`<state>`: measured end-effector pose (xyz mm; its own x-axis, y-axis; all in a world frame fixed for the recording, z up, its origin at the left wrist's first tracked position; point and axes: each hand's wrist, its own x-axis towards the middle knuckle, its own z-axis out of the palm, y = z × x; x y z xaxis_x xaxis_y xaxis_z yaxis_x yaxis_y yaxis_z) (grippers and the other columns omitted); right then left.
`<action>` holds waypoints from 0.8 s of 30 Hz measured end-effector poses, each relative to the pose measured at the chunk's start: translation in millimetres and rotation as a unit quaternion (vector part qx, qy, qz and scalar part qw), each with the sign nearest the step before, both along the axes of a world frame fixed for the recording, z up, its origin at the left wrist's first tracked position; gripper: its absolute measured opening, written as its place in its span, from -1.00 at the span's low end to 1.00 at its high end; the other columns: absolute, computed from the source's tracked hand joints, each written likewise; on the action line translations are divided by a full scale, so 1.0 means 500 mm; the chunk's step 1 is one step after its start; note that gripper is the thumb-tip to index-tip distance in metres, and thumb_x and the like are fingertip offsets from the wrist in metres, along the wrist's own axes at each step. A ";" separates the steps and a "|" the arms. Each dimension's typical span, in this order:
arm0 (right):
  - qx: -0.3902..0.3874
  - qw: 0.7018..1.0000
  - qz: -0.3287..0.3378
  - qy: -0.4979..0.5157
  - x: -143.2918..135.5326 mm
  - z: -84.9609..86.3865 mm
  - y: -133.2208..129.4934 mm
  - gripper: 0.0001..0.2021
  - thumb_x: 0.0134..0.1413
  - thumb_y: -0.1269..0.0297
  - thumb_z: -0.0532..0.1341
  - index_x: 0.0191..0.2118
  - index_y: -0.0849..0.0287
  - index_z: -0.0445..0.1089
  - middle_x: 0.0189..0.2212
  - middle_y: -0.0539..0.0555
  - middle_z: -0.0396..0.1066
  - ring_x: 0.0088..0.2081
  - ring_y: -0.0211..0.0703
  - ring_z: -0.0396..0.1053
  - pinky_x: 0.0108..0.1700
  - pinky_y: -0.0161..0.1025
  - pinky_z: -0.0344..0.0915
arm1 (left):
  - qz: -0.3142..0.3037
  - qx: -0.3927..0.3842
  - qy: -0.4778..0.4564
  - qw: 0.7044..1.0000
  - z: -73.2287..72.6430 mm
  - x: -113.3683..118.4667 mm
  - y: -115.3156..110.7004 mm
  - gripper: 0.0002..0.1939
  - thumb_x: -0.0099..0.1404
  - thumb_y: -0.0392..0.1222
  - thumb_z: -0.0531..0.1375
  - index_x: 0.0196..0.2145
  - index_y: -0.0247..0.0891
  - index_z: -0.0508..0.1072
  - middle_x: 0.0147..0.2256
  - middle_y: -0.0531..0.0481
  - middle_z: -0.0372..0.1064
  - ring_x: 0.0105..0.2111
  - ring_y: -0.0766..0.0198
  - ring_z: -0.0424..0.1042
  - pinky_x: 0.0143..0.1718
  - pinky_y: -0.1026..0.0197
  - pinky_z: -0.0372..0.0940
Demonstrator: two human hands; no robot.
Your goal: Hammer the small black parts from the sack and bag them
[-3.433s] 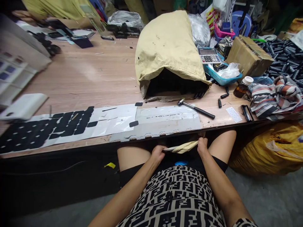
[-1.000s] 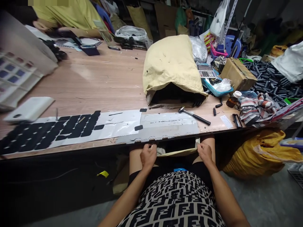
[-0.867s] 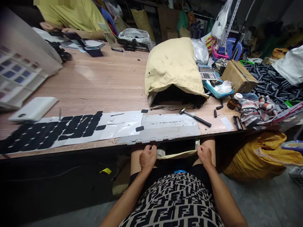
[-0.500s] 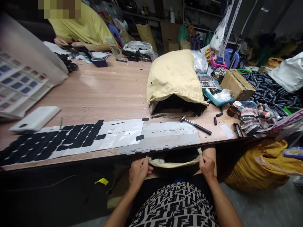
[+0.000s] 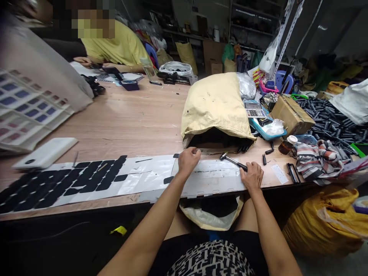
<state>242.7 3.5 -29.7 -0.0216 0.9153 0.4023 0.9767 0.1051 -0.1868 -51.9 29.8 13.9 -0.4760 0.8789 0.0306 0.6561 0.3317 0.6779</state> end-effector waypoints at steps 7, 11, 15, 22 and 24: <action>0.004 1.000 0.012 0.021 0.014 -0.019 -0.006 -0.69 0.22 0.06 0.17 -0.05 0.11 0.47 -0.04 0.16 0.38 0.01 0.01 0.25 -0.01 -0.14 0.11 | 0.085 -0.089 0.046 0.991 -0.020 -0.039 0.169 -0.64 0.30 -0.01 0.21 -0.16 -0.38 0.56 -0.12 -0.47 0.50 -0.08 -0.20 0.49 -0.12 -0.06 0.35; 0.007 1.000 0.021 0.018 0.013 -0.016 -0.008 -0.62 0.23 0.07 0.17 0.07 0.13 0.43 0.00 0.18 0.38 0.03 0.03 0.25 0.03 -0.13 0.11 | 0.087 -0.076 0.076 0.990 -0.020 -0.037 0.148 -0.67 0.32 -0.03 0.18 -0.13 -0.34 0.55 -0.14 -0.39 0.48 -0.10 -0.16 0.48 -0.15 -0.03 0.33; 0.026 0.998 0.051 -0.024 0.012 -0.013 -0.012 -0.56 0.29 0.09 0.15 0.21 0.13 0.35 0.06 0.20 0.38 0.09 0.06 0.22 0.12 -0.06 0.04 | -0.042 0.045 0.131 0.989 -0.033 -0.003 0.050 -0.68 0.38 -0.05 0.13 -0.03 -0.22 0.53 -0.08 -0.24 0.42 -0.07 -0.03 0.41 -0.11 0.08 0.28; 0.001 0.996 0.073 -0.058 0.019 -0.022 -0.006 -0.66 0.35 0.16 0.09 0.10 0.11 0.44 -0.10 0.15 0.45 -0.12 -0.03 0.25 -0.13 -0.16 0.05 | -0.330 0.080 0.132 0.931 -0.107 0.067 -0.033 -0.83 0.31 -0.12 0.28 -0.17 -0.16 0.59 -0.24 -0.11 0.40 -0.12 0.03 0.34 -0.08 0.07 0.24; 0.015 0.995 0.072 -0.061 0.020 -0.025 -0.006 -0.68 0.35 0.17 0.09 0.08 0.11 0.45 -0.12 0.14 0.45 -0.14 -0.04 0.25 -0.15 -0.17 0.05 | -0.337 0.088 0.108 0.931 -0.123 0.067 -0.024 -0.82 0.29 -0.12 0.30 -0.16 -0.16 0.60 -0.25 -0.09 0.40 -0.13 0.05 0.34 -0.08 0.07 0.24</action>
<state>252.6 0.6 -42.4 -0.2020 0.8864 0.4165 0.9663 0.2497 -0.0630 -18.4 18.0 -47.7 0.2153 0.9483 0.2332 0.8028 -0.3079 0.5107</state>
